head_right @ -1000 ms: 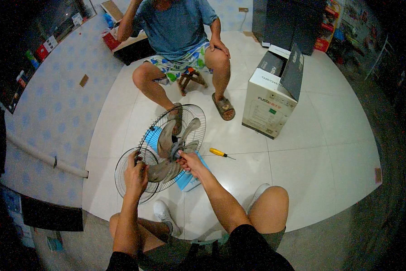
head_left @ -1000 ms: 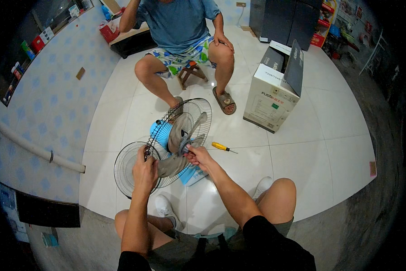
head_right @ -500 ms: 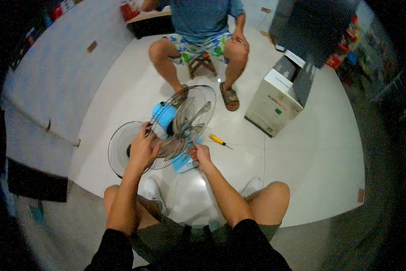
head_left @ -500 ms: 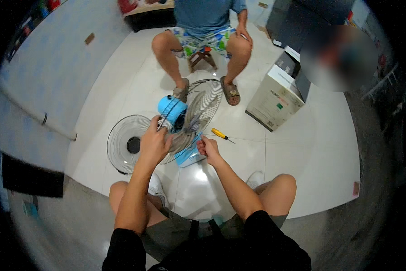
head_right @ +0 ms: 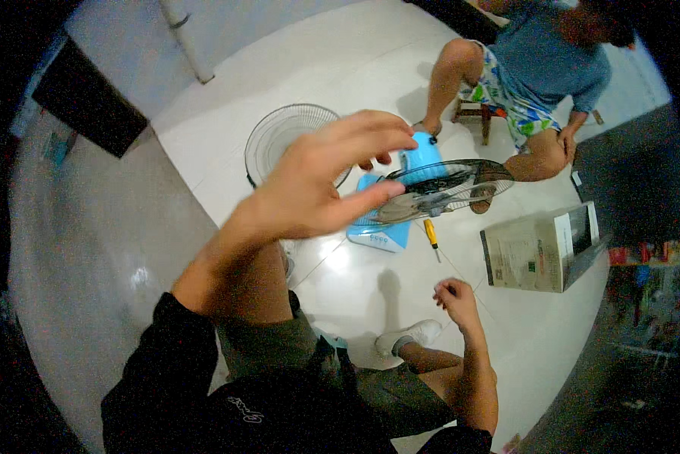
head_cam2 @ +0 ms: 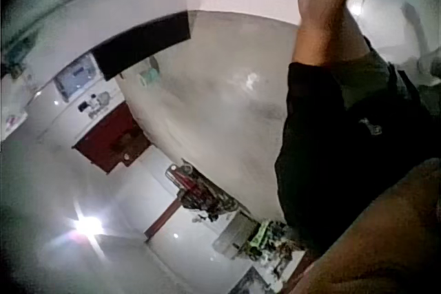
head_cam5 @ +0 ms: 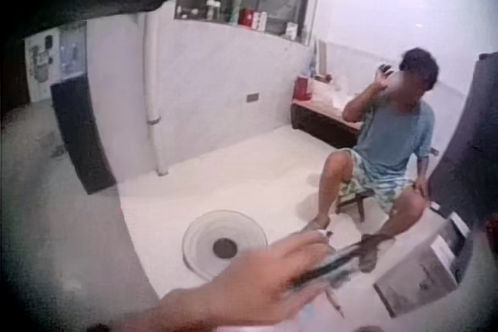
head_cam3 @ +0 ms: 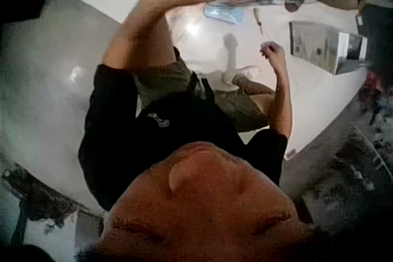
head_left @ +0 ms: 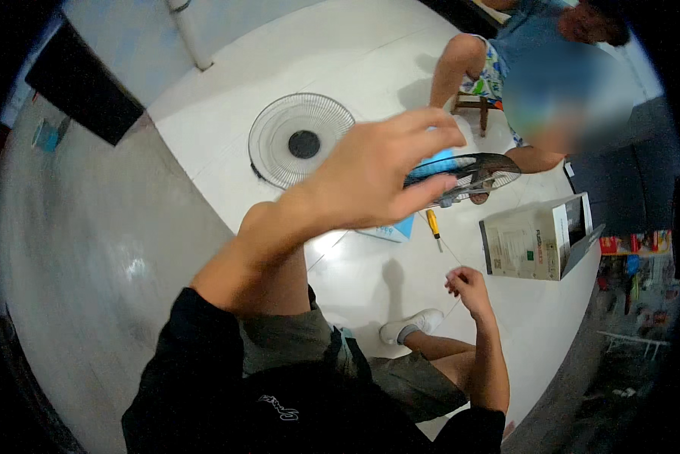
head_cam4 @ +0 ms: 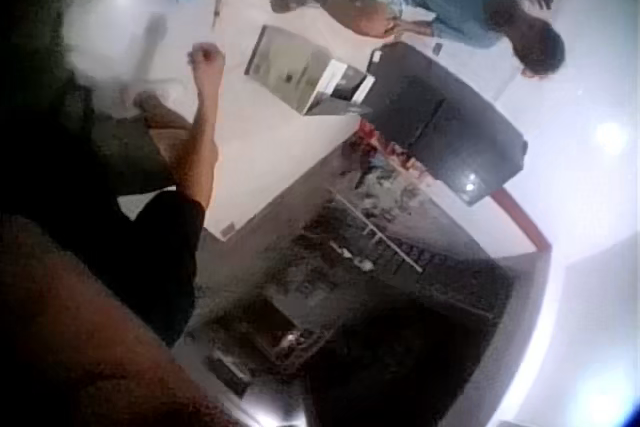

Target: The person assembles an electric fan by attaching the blade to the motor and securing the front and back grilles using a screwdriver.

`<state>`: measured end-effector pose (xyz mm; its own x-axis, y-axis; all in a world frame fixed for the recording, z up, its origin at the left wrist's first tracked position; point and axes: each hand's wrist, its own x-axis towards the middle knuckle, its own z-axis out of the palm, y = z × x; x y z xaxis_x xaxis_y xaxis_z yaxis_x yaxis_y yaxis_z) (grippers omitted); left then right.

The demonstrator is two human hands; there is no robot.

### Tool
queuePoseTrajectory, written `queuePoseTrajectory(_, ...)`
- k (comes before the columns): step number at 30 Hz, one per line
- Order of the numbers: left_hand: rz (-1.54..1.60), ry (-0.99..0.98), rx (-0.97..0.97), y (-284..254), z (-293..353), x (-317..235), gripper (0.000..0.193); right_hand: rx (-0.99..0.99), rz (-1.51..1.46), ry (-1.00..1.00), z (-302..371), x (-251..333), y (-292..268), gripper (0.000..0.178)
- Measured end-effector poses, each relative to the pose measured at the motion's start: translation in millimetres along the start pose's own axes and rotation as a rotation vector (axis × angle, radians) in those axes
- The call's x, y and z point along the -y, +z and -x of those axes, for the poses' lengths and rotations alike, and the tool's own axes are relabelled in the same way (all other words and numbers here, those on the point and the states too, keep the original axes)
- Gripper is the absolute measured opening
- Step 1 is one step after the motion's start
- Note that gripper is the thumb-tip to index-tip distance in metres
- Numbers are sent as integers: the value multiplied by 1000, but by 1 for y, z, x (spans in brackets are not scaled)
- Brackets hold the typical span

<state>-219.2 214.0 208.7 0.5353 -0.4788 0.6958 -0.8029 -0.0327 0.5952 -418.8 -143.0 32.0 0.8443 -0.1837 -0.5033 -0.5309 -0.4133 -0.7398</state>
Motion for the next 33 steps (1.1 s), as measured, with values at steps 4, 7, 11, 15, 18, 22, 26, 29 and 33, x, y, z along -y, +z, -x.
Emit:
queuePoseTrajectory(4,-17,-369,221,-46,20,72,30,1,27,0,31,-8,11,11)
queuePoseTrajectory(7,-367,-715,510,-36,87,201,35,67,20,11,33,-23,38,12)
queuePoseTrajectory(11,-742,-601,712,-21,284,315,49,310,358,-100,7,5,74,20)
queuePoseTrajectory(15,-848,-523,895,37,345,339,55,121,592,-19,0,-13,66,28)
queuePoseTrajectory(18,-932,-554,925,51,362,364,58,154,543,60,-7,-25,61,27)
queuePoseTrajectory(22,-1006,-585,866,64,372,397,32,231,541,114,-18,-29,63,28)
queuePoseTrajectory(26,-996,-645,729,66,384,416,11,228,545,88,-26,-30,59,29)
queuePoseTrajectory(29,-924,-678,838,65,382,413,11,254,582,85,-32,-19,58,30)
queuePoseTrajectory(33,-909,-620,819,47,364,403,10,259,559,71,-31,-11,61,30)
